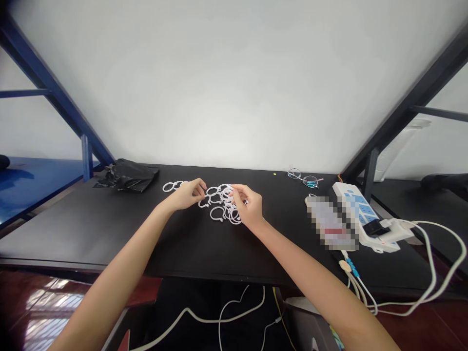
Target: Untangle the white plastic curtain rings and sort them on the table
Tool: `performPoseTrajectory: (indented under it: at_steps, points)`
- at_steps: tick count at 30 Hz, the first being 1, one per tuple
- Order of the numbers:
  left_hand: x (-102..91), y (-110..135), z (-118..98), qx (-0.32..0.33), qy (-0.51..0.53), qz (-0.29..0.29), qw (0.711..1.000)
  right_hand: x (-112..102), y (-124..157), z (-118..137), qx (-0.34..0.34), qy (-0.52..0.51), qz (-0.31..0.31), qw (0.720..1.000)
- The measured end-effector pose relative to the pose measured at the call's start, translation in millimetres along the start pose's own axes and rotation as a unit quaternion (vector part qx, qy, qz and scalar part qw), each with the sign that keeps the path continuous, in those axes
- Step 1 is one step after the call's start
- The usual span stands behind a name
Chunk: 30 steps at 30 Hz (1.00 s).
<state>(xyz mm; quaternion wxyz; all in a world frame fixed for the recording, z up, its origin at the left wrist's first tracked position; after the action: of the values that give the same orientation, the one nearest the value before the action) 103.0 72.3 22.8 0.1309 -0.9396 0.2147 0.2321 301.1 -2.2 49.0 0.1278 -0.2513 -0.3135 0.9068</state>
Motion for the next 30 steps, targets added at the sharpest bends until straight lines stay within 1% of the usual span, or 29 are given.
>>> performPoseTrajectory:
  at_steps: [3, 5, 7, 9, 11, 13, 15, 17, 19, 21, 25, 28, 30]
  points:
    - [5.0, 0.8, -13.7, 0.030, 0.051, -0.008, 0.998, 5.7, 3.2, 10.6, -0.051, 0.016, 0.033, 0.998]
    - [12.6, 1.7, -22.6, 0.049, 0.081, -0.008, 0.995, 11.1, 6.4, 20.9, -0.111, 0.037, 0.056, 0.992]
    - [21.5, 3.0, -29.9, 0.062, 0.107, -0.002, 0.992, 14.7, 9.5, 30.6, -0.170, 0.065, 0.061, 0.981]
    - [29.6, 4.6, -36.1, 0.071, 0.126, 0.008, 0.989, 15.1, 10.8, 36.3, -0.202, 0.084, 0.049, 0.975]
    - [35.4, 6.8, -42.4, 0.077, 0.139, 0.010, 0.987, 12.8, 10.1, 37.8, -0.198, 0.087, 0.031, 0.976]
    - [38.4, 10.6, -51.3, 0.099, 0.148, -0.011, 0.984, 9.8, 10.6, 39.1, -0.191, 0.091, 0.011, 0.977]
    - [40.4, 17.5, -64.2, 0.154, 0.142, -0.054, 0.976, 7.7, 13.2, 40.1, -0.179, 0.092, -0.005, 0.980]
    - [43.4, 27.6, -76.2, 0.219, 0.122, -0.108, 0.962, 7.8, 17.9, 41.2, -0.167, 0.091, -0.010, 0.982]
    - [47.5, 36.2, -80.1, 0.245, 0.111, -0.157, 0.950, 9.4, 23.3, 42.6, -0.155, 0.090, -0.005, 0.984]
    - [50.9, 41.7, -78.9, 0.247, 0.108, -0.187, 0.945, 11.3, 27.8, 44.5, -0.144, 0.089, 0.004, 0.986]
    - [53.2, 44.5, -77.0, 0.247, 0.082, -0.203, 0.944, 13.2, 30.6, 47.6, -0.122, 0.082, 0.014, 0.989]
    - [51.5, 39.8, -76.9, 0.240, 0.044, -0.189, 0.951, 14.1, 26.6, 44.5, -0.107, 0.072, 0.020, 0.992]
    - [46.0, 33.5, -75.1, 0.228, 0.008, -0.176, 0.957, 14.6, 21.6, 38.5, -0.098, 0.062, 0.028, 0.993]
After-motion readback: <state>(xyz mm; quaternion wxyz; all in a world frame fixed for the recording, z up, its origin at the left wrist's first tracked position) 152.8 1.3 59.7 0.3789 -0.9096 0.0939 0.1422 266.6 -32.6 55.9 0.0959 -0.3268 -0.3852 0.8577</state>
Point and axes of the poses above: each hand's wrist, its own y-axis away from the middle knuckle, its own x-axis out of the palm, z = x × y, the point moved 7 cm from there along -y, towards the middle knuckle, and after that the axes turned 14 degrees about y, right-handed, at the moved point
